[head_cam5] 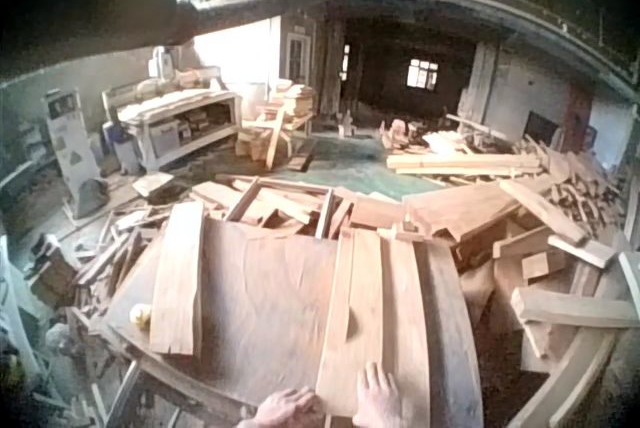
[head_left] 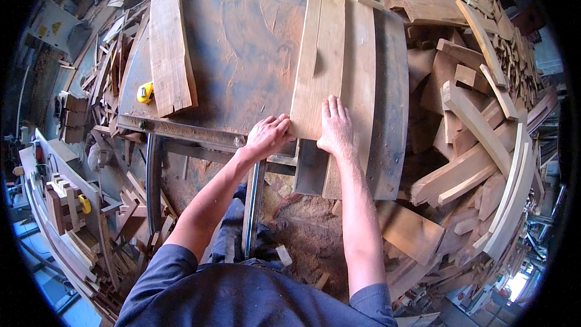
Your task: The person measures a wooden board with a tape measure and then feeds the board into a table saw to trim it.
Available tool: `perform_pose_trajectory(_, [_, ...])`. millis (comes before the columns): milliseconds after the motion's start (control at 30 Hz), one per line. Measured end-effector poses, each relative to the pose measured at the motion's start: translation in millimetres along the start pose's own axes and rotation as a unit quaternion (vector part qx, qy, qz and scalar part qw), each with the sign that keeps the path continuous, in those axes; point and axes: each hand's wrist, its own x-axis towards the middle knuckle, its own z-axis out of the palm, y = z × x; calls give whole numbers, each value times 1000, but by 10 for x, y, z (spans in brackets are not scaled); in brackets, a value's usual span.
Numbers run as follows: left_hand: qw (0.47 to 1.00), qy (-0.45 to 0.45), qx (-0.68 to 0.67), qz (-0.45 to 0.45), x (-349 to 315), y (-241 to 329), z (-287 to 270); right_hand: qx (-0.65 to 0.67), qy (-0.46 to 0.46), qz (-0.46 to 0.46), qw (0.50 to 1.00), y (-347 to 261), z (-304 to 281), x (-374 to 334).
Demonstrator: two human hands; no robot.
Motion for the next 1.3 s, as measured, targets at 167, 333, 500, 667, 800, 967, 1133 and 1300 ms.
perform_pose_trajectory(167, [1000, 15, -1, 4, 31, -30, -16, 4, 2, -2, 1000, 19, 5, 65])
perform_pose_trajectory(333, [1000, -2, 0, 3, 110, -57, -23, 0, -8, 2, 1000, 36, -40, 107])
perform_pose_trajectory(500, [1000, 7, -6, 8, 141, -97, -22, 2, -20, 5, 1000, 26, -93, 158])
perform_pose_trajectory(667, [1000, 8, -6, 16, 208, -120, -34, -1, -12, 2, 1000, 80, -71, 214])
perform_pose_trajectory(800, [1000, 16, -14, 16, 243, -124, -64, 5, -12, 1, 1000, 99, -63, 258])
perform_pose_trajectory(967, [1000, -9, -12, -2, 312, -165, -72, 1, -5, -4, 1000, 131, -58, 338])
perform_pose_trajectory(1133, [1000, -2, -14, 8, 380, -186, -97, 19, -11, -5, 1000, 130, -131, 381])
perform_pose_trajectory(1300, [1000, -8, -11, 4, 451, -183, -144, 19, -9, -6, 1000, 166, -145, 440])
